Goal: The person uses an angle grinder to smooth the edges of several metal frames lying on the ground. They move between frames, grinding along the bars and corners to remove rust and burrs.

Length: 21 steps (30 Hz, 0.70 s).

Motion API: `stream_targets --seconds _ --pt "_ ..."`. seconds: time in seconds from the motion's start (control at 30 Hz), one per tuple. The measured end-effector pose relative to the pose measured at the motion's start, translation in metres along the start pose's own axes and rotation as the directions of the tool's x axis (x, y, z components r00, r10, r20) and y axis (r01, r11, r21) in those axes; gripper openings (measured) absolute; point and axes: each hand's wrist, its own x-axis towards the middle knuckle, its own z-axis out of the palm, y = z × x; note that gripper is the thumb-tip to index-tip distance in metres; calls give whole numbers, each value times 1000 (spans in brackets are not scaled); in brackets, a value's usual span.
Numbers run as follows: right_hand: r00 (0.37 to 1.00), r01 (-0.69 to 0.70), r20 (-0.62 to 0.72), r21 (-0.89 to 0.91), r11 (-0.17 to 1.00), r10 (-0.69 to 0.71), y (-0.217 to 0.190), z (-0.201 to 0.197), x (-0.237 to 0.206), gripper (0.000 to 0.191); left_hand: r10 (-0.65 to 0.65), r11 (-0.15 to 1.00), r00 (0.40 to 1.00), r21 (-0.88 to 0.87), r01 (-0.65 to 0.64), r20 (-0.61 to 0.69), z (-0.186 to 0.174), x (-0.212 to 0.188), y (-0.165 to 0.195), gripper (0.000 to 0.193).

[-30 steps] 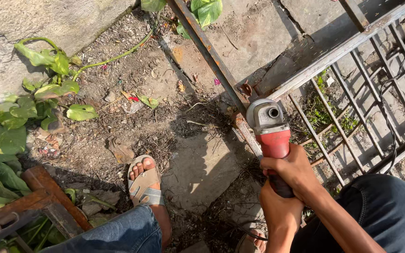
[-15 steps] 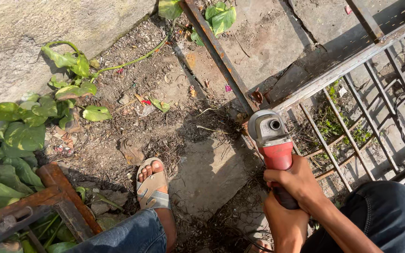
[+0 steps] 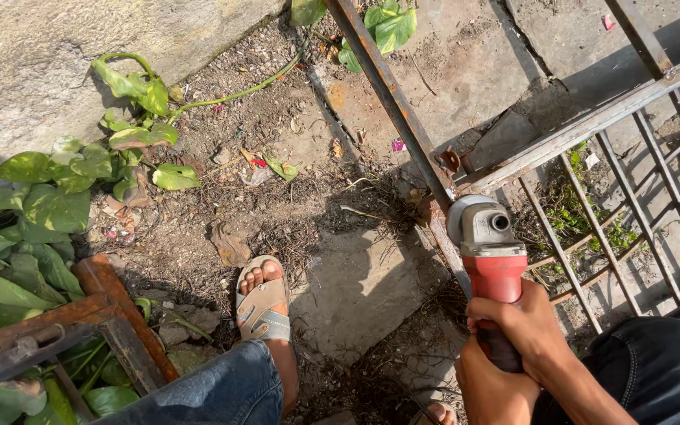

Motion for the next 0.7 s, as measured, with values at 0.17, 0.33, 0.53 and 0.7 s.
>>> stream_targets --seconds 0.17,0.33,0.53,0.7 --pt "998 -54 -21 32 998 55 19 -6 -25 19 6 996 988 93 8 -152 9 -16 -34 44" --pt "998 -15 67 19 1000 13 27 9 -16 19 -51 989 991 129 66 -120 1 -2 -45 50" --pt "994 -5 109 30 1000 2 23 17 -7 16 -15 991 985 125 37 -169 -6 -5 -36 58" --pt "994 30 102 -33 999 -27 22 15 -3 17 -25 987 986 153 51 -166 -7 1 -30 64"
